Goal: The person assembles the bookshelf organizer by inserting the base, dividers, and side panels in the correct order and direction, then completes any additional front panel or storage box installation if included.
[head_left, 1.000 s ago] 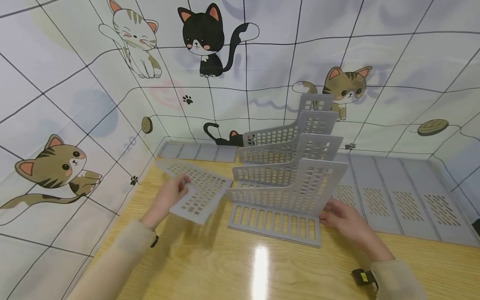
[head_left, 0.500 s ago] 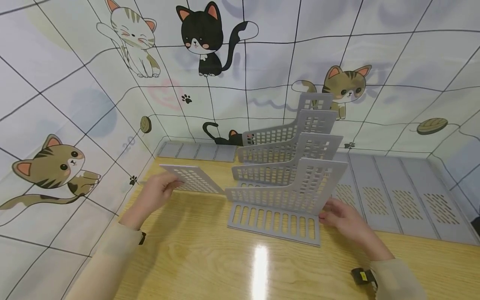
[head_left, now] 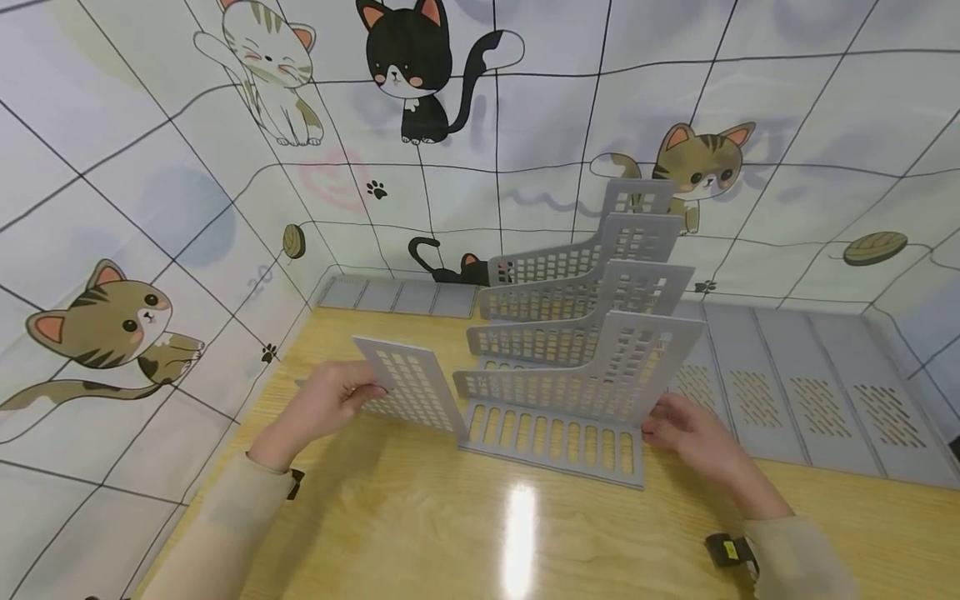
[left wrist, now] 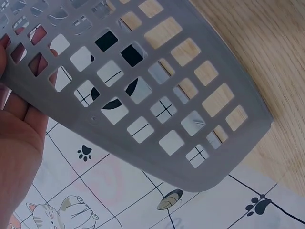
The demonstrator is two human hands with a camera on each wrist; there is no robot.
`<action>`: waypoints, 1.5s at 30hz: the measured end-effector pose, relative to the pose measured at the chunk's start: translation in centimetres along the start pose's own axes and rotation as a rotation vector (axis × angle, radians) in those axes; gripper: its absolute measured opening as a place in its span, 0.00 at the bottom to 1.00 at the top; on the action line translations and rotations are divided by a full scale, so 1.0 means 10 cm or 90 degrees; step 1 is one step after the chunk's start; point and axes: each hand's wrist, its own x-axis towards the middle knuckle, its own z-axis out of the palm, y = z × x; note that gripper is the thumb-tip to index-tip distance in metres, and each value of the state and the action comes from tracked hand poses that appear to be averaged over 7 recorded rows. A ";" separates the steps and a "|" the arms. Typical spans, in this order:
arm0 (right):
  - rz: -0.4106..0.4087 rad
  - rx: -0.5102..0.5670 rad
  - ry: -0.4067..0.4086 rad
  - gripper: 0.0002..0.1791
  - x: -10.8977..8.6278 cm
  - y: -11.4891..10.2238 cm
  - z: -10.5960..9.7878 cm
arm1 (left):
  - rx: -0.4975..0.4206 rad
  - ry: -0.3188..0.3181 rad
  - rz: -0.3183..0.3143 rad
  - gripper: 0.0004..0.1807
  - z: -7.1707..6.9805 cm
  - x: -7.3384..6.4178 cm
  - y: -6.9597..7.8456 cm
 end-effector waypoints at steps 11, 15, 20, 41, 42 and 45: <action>0.007 -0.041 0.011 0.29 0.00 -0.05 -0.04 | -0.017 -0.015 0.002 0.13 -0.07 -0.03 0.00; 0.009 -0.051 0.014 0.29 0.00 -0.06 -0.04 | -0.014 -0.013 0.013 0.13 -0.07 -0.03 0.00; 0.003 -0.021 0.013 0.28 0.00 -0.07 -0.04 | -0.002 -0.013 0.013 0.12 -0.06 -0.05 -0.01; 0.001 0.084 -0.014 0.32 -0.05 -0.04 0.01 | -0.137 -0.029 0.082 0.11 0.40 0.16 0.24; 0.002 0.080 -0.016 0.31 -0.05 -0.03 0.01 | -0.140 -0.031 0.090 0.11 0.45 0.20 0.27; 0.001 0.056 -0.020 0.31 -0.07 -0.01 0.03 | -0.142 -0.039 0.103 0.10 0.57 0.30 0.36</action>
